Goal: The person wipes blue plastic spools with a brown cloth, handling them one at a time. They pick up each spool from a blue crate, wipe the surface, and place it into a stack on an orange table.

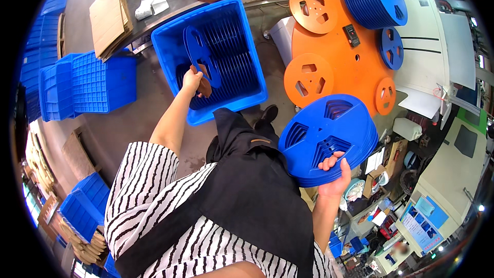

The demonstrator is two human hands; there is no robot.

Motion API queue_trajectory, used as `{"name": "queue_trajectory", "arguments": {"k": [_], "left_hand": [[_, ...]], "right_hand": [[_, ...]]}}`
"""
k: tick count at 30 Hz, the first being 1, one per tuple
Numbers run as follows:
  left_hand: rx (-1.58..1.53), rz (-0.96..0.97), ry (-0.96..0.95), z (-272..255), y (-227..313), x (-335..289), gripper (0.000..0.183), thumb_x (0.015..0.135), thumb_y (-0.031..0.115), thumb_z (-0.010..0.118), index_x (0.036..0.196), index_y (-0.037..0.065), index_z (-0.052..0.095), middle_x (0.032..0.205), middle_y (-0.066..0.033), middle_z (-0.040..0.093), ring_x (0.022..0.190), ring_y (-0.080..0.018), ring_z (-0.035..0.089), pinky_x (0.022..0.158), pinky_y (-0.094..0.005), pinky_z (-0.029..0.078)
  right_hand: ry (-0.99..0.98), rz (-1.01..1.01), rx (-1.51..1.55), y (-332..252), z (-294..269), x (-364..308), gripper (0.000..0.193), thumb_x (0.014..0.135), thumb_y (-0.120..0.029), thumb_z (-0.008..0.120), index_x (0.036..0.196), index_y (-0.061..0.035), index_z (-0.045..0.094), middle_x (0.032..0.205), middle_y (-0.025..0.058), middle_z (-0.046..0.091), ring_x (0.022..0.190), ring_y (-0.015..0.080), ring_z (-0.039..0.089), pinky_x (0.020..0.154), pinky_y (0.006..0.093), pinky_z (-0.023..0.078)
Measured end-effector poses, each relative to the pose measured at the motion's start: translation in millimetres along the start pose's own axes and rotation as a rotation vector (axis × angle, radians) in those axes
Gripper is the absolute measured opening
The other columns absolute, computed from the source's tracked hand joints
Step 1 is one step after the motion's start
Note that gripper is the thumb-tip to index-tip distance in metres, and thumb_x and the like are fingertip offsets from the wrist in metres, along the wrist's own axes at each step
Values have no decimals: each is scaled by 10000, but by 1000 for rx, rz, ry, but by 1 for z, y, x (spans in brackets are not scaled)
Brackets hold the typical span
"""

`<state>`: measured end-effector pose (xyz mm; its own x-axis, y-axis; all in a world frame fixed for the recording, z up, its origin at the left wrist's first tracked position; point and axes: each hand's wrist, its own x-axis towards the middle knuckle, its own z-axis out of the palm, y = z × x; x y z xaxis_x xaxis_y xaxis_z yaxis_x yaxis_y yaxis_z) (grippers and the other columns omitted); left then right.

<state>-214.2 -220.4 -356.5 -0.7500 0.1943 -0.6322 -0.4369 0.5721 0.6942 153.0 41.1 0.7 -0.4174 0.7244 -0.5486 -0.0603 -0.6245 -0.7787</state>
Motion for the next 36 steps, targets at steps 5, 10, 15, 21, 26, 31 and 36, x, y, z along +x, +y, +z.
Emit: {"name": "queue_trajectory", "arguments": {"k": [5,10,15,21,26,31,36], "left_hand": [[-216,-197,-86,5,15,-21,284,947,189,512,1213,96,543,976,-168,670,871,-279,675,757,-427,518],[-541,-64,-168,-9,27,-65,290,981,257,476,1154,28,516,949,-150,676,847,-249,677,721,-362,539],[-692,147,-378,-7,105,-139,402,966,322,504,1196,-8,500,998,-153,689,838,-189,671,751,-298,524],[333,1138,-143,39,238,-250,636,828,141,640,1398,9,390,1470,-235,331,1415,-372,235,1157,-473,190],[154,1397,-572,83,246,-316,695,766,129,667,1391,6,391,1442,-211,372,1384,-347,314,1120,-523,235],[368,972,-390,85,193,-235,630,896,172,541,1452,-3,301,1504,-210,297,1422,-336,236,1162,-408,204],[554,1301,-710,34,165,-233,630,840,163,593,1414,9,385,1470,-160,375,1399,-324,294,1150,-441,238]], "right_hand": [[-96,-34,33,2,8,-4,224,916,-233,530,1025,-38,541,681,22,461,607,135,451,604,310,425],[-379,-65,163,-19,20,2,235,874,-214,562,1024,-50,486,635,2,428,543,114,420,579,294,388],[-605,-30,419,-30,23,7,261,837,-216,641,926,-79,437,550,-36,382,455,90,385,514,275,358],[-822,87,630,-4,24,7,290,869,-267,670,844,-107,429,497,-53,424,405,57,428,444,224,329],[-874,108,520,-4,25,2,303,878,-310,661,840,-102,445,491,-59,431,380,54,426,422,225,327],[-867,114,507,-7,16,4,292,849,-296,669,854,-86,465,495,-45,435,401,79,433,435,251,345],[-724,46,593,-13,6,1,316,866,-293,677,861,-92,433,527,-48,436,435,76,440,452,245,355]]}}
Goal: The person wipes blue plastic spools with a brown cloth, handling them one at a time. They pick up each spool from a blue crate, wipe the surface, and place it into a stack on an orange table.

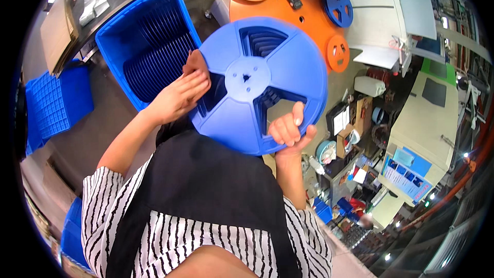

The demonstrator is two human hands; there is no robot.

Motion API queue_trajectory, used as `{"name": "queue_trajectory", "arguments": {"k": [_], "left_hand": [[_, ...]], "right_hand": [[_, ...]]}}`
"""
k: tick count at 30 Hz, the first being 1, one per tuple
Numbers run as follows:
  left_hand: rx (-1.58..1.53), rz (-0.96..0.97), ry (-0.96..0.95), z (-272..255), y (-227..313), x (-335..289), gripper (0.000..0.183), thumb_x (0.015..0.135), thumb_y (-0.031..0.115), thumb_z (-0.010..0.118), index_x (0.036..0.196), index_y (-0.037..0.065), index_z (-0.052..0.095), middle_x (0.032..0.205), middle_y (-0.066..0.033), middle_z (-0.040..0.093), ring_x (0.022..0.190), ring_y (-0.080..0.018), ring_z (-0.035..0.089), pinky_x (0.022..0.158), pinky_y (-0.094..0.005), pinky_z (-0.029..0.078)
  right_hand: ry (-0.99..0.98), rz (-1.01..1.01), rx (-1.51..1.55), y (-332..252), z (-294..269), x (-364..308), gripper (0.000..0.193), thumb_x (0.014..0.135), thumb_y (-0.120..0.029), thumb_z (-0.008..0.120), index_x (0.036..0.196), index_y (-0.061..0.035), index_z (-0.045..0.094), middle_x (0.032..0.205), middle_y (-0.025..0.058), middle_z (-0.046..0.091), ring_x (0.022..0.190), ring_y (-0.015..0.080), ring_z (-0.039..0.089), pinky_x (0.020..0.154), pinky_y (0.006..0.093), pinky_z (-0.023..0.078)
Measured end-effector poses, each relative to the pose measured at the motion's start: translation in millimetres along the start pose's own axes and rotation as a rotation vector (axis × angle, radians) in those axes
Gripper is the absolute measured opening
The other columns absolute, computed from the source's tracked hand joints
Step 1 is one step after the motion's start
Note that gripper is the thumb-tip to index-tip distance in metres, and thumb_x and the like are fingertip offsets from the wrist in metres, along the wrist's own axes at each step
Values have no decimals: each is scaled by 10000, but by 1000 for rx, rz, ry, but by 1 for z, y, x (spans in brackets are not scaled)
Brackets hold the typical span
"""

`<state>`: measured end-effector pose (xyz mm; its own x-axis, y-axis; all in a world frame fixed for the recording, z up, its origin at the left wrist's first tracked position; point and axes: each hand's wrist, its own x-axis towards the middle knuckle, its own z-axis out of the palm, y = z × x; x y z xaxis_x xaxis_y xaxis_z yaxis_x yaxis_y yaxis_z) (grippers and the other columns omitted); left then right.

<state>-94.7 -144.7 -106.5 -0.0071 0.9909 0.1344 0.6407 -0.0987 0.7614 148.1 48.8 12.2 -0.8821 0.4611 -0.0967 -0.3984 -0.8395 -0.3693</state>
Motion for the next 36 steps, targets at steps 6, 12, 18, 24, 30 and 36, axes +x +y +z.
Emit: {"name": "queue_trajectory", "arguments": {"k": [6,12,18,24,30,36], "left_hand": [[81,179,3,1,18,-4,547,785,165,597,1302,17,492,1284,-153,528,1283,-315,446,1100,-485,306],[160,200,86,5,14,2,448,779,90,577,1222,35,535,1202,-104,585,1159,-270,556,933,-372,490],[-896,-411,266,0,18,-32,292,905,10,593,1194,25,553,1174,-48,595,1037,-141,572,938,-322,465],[-1657,-686,698,-11,12,-57,381,802,119,727,1137,65,554,1110,-67,596,1091,-215,560,985,-386,443],[-1749,-682,770,-9,15,-74,399,792,120,727,1146,68,550,1141,-68,585,1097,-215,557,980,-384,445],[-1695,-699,828,-2,8,-91,373,831,114,687,1174,68,550,1161,-65,588,1108,-210,559,983,-380,442]], "right_hand": [[55,-9,144,-16,-3,20,272,880,-165,663,877,-89,402,544,-43,457,443,69,476,460,224,388],[230,16,-40,-25,13,45,346,913,-312,615,1032,-20,472,693,26,524,626,123,546,587,275,438],[460,46,-470,-28,13,51,500,925,-447,556,1145,2,559,712,27,435,662,169,410,643,317,388],[424,121,-421,-34,-20,27,369,959,-348,519,1113,-17,571,660,6,449,602,136,419,592,310,380],[398,128,-300,-29,-25,19,359,956,-334,524,1114,-15,575,642,1,445,573,119,425,572,289,377],[347,147,-340,-24,-24,19,319,964,-320,517,1099,-34,559,633,-16,431,566,104,419,576,273,377]]}}
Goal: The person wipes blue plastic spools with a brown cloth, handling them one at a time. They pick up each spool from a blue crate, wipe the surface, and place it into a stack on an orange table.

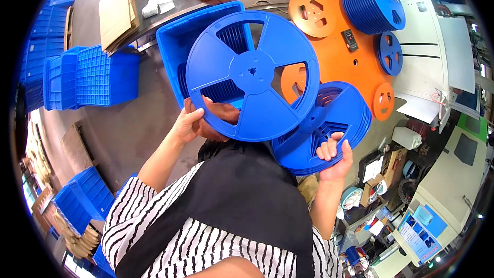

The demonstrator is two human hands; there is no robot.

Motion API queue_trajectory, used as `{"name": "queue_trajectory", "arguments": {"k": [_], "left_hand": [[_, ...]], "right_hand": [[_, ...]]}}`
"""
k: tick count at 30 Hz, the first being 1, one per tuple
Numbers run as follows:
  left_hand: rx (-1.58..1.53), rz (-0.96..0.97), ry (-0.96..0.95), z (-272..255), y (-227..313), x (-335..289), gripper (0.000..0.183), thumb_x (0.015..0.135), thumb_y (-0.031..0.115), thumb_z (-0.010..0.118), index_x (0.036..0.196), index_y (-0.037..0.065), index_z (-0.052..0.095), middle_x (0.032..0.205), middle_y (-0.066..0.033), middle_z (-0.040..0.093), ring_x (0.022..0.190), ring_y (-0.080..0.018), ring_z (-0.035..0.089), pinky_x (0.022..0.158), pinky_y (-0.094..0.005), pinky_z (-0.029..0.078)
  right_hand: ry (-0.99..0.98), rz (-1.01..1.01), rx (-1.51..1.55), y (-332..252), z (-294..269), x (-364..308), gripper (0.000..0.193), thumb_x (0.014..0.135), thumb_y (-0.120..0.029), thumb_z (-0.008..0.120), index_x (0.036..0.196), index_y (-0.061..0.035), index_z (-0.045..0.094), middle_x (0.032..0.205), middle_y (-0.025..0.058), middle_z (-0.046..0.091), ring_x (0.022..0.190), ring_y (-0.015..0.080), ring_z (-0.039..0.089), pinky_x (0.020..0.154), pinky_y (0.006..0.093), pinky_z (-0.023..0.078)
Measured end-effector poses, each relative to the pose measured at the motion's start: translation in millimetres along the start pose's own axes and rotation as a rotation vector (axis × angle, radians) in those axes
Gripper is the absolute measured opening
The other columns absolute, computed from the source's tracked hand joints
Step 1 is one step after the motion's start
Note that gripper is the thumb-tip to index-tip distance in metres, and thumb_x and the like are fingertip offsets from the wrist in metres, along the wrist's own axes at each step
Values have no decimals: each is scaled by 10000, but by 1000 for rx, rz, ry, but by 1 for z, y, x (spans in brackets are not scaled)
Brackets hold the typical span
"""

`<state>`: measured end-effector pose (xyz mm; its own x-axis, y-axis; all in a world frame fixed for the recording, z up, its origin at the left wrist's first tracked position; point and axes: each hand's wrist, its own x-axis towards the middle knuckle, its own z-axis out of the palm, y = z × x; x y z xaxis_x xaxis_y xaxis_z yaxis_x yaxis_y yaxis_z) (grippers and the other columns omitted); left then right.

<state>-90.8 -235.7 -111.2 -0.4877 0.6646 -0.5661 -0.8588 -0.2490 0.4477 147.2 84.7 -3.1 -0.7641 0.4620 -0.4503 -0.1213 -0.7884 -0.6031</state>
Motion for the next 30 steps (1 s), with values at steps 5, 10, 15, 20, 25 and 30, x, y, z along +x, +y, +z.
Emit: {"name": "queue_trajectory", "arguments": {"k": [5,10,15,20,25,30], "left_hand": [[140,40,334,-35,13,-4,391,859,100,644,1226,52,515,1191,-85,578,1126,-242,559,983,-424,441],[626,256,624,-132,3,51,244,894,35,539,1135,47,573,1028,-97,646,971,-226,628,850,-359,491],[754,262,751,-179,3,118,141,911,60,501,1022,75,587,855,-105,654,679,-193,632,637,-334,503],[866,310,771,-163,4,165,147,923,73,484,1032,90,580,871,-95,668,706,-229,644,672,-361,507],[991,177,730,-182,-16,198,209,894,86,566,1099,95,604,956,-120,674,900,-269,656,810,-380,491],[914,116,657,-183,-33,201,430,921,116,570,1337,161,473,1013,-135,656,922,-265,650,811,-370,493]], "right_hand": [[77,-43,14,4,2,-5,274,952,-295,520,1059,-47,570,617,-14,425,542,106,414,553,271,376],[109,-64,-11,10,3,-9,247,952,-276,516,1054,-59,575,617,-13,418,555,106,412,561,273,380],[140,-71,-27,12,4,-15,240,946,-280,520,1048,-68,568,615,-12,413,553,109,410,562,276,377],[149,-96,-70,17,8,-22,238,945,-276,519,1030,-54,533,615,-3,420,551,115,420,563,281,380],[162,-124,-67,20,9,-31,235,950,-263,520,1036,-44,527,619,-1,432,549,110,428,568,282,393],[185,-155,-86,24,17,-34,224,939,-258,528,1015,-48,518,600,-12,419,523,104,424,543,278,386]]}}
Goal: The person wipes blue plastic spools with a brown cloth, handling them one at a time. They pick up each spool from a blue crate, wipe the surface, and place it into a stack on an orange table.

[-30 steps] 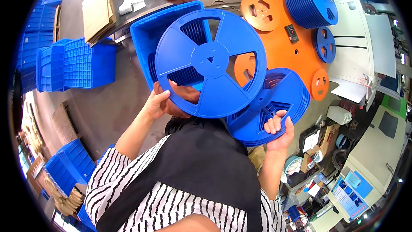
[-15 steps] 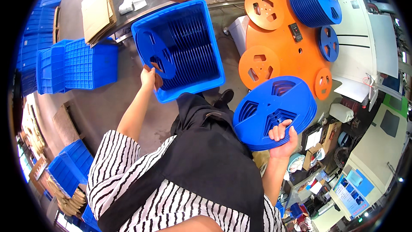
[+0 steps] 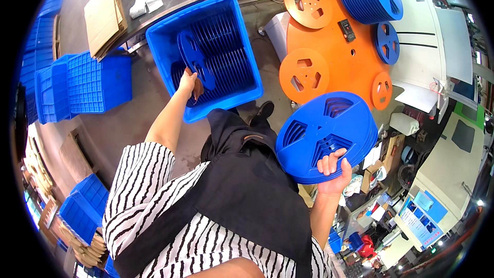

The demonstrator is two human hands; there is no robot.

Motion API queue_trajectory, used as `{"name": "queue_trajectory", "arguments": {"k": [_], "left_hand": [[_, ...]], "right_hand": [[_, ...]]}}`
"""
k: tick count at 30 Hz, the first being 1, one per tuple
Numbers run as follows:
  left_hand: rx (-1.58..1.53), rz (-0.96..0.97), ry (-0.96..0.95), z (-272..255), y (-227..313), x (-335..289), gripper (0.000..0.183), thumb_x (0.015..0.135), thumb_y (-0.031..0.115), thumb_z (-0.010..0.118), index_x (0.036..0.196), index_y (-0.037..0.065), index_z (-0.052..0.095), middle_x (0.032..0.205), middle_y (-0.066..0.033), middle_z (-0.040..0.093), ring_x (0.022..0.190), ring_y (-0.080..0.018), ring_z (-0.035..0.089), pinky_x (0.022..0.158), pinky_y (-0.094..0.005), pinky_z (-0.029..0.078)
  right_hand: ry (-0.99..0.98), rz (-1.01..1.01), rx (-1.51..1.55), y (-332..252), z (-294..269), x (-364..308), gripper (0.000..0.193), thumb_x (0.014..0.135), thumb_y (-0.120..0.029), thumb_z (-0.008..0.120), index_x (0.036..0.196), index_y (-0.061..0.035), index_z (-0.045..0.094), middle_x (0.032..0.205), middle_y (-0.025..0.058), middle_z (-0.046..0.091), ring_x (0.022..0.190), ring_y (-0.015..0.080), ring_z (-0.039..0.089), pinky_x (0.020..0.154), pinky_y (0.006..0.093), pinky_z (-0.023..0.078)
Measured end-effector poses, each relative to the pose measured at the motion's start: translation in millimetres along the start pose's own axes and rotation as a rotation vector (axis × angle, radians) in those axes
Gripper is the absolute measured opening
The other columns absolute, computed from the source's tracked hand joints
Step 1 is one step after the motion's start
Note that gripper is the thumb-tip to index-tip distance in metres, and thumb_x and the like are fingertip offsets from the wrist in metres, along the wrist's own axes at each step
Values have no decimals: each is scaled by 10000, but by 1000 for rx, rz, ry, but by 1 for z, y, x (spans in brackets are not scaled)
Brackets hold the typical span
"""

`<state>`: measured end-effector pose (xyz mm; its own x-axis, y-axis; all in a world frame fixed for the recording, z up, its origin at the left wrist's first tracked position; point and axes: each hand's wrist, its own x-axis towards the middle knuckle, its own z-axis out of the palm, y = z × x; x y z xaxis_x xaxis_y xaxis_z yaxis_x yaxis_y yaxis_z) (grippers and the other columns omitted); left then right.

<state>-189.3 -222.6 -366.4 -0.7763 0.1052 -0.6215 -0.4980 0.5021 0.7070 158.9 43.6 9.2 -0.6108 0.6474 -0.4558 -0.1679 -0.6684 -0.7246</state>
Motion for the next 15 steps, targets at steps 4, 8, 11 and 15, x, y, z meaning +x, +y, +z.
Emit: {"name": "queue_trajectory", "arguments": {"k": [4,8,11,15], "left_hand": [[-111,-148,-85,1,11,-9,570,957,152,529,1477,207,305,997,-124,629,900,-215,629,739,-347,502],[-359,-17,-217,0,62,-60,497,975,176,494,1455,160,363,931,-60,607,791,-170,590,646,-318,474],[-460,175,-430,10,121,-113,479,978,159,481,1443,100,381,900,-40,591,722,-127,532,614,-276,434],[-367,819,-499,36,216,-192,602,912,68,545,1467,52,312,1473,-131,361,1376,-256,320,1131,-374,244]], "right_hand": [[-143,-59,-3,0,9,-5,222,917,-255,550,978,-50,490,577,-17,403,485,100,411,508,275,376],[-272,-137,186,-19,20,-4,234,899,-231,577,913,-71,407,557,-13,407,461,97,415,486,254,346],[-375,-136,337,-22,19,3,298,887,-272,642,860,-105,397,514,-38,415,418,79,425,479,250,354],[-517,-42,462,-7,22,8,300,892,-275,660,800,-115,424,482,-52,448,395,58,441,445,225,351]]}}
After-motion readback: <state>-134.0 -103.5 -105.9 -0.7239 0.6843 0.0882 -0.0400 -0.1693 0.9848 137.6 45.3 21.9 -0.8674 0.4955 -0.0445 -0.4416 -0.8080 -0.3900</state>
